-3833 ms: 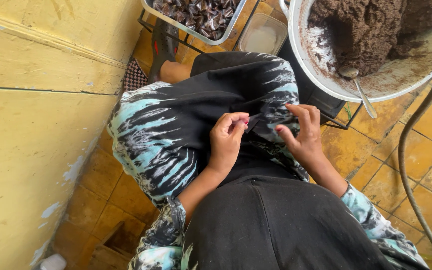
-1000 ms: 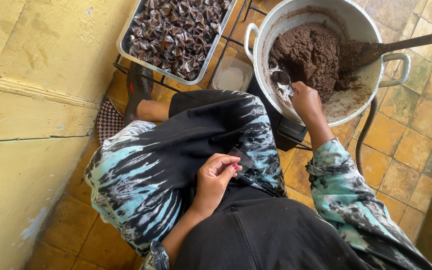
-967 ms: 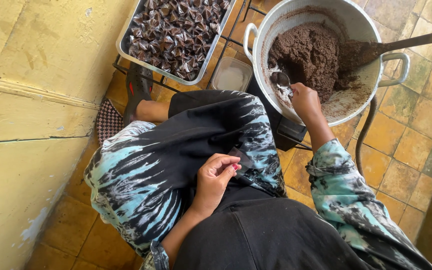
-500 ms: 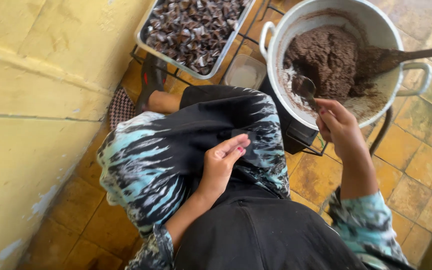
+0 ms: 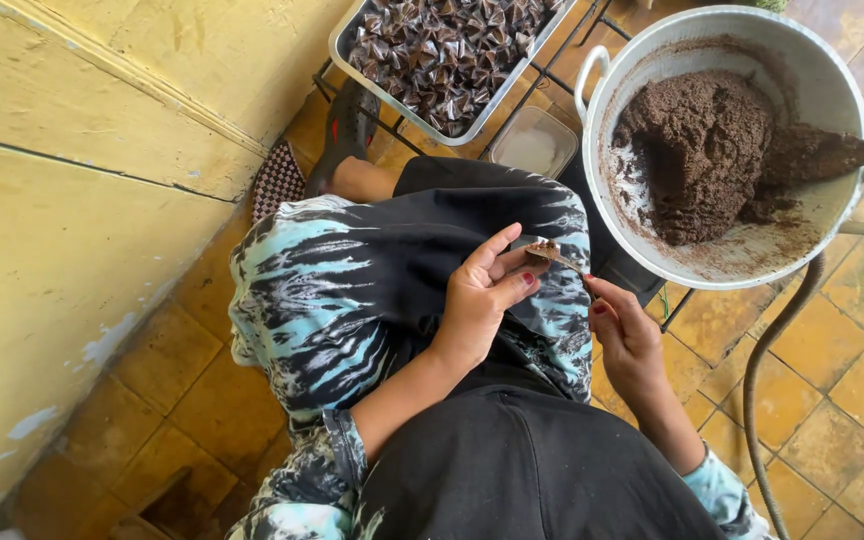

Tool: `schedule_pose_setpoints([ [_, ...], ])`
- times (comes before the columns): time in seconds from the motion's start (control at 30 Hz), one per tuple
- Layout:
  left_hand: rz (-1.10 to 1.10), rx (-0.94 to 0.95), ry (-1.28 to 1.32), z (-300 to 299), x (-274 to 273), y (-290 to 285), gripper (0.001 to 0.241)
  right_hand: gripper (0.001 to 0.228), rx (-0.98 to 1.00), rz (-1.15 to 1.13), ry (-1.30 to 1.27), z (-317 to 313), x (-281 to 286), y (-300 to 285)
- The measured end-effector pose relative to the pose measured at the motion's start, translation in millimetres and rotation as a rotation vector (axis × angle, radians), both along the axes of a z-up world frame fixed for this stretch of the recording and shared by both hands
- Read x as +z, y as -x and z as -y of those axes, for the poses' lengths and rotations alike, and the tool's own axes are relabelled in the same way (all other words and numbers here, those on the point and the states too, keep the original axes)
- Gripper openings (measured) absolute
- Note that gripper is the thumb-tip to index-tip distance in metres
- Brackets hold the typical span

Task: Shaping small balls of dough and placing them into individual wrappers

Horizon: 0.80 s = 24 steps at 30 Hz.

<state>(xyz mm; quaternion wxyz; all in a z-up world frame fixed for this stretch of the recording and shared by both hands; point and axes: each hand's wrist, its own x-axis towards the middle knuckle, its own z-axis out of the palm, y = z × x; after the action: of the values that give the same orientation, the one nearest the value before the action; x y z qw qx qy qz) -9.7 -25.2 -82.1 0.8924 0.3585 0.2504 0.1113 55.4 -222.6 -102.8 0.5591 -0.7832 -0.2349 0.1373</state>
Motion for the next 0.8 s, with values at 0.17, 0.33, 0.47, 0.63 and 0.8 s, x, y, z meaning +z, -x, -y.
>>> schedule_pose_setpoints([
  [0.17, -0.006, 0.022, 0.153, 2, -1, 0, 0.065, 0.036, -0.046, 0.061, -0.03, 3, -20, 7],
  [0.33, 0.024, 0.062, 0.33, 5, -12, -3, 0.065, 0.034, -0.116, 0.075, -0.108, 2, -45, 18],
  [0.47, 0.037, 0.091, 0.409, 5, -11, -4, 0.063, 0.033, -0.15, 0.082, -0.137, -2, -38, 24],
  [0.63, 0.055, 0.104, 0.413, 3, -12, -5, 0.063, 0.031, -0.169, 0.088, -0.148, -2, -40, 21],
  [0.8, 0.014, 0.104, 0.261, -5, 4, -4, 0.063, 0.036, -0.2, 0.037, -0.097, 16, -39, 9],
])
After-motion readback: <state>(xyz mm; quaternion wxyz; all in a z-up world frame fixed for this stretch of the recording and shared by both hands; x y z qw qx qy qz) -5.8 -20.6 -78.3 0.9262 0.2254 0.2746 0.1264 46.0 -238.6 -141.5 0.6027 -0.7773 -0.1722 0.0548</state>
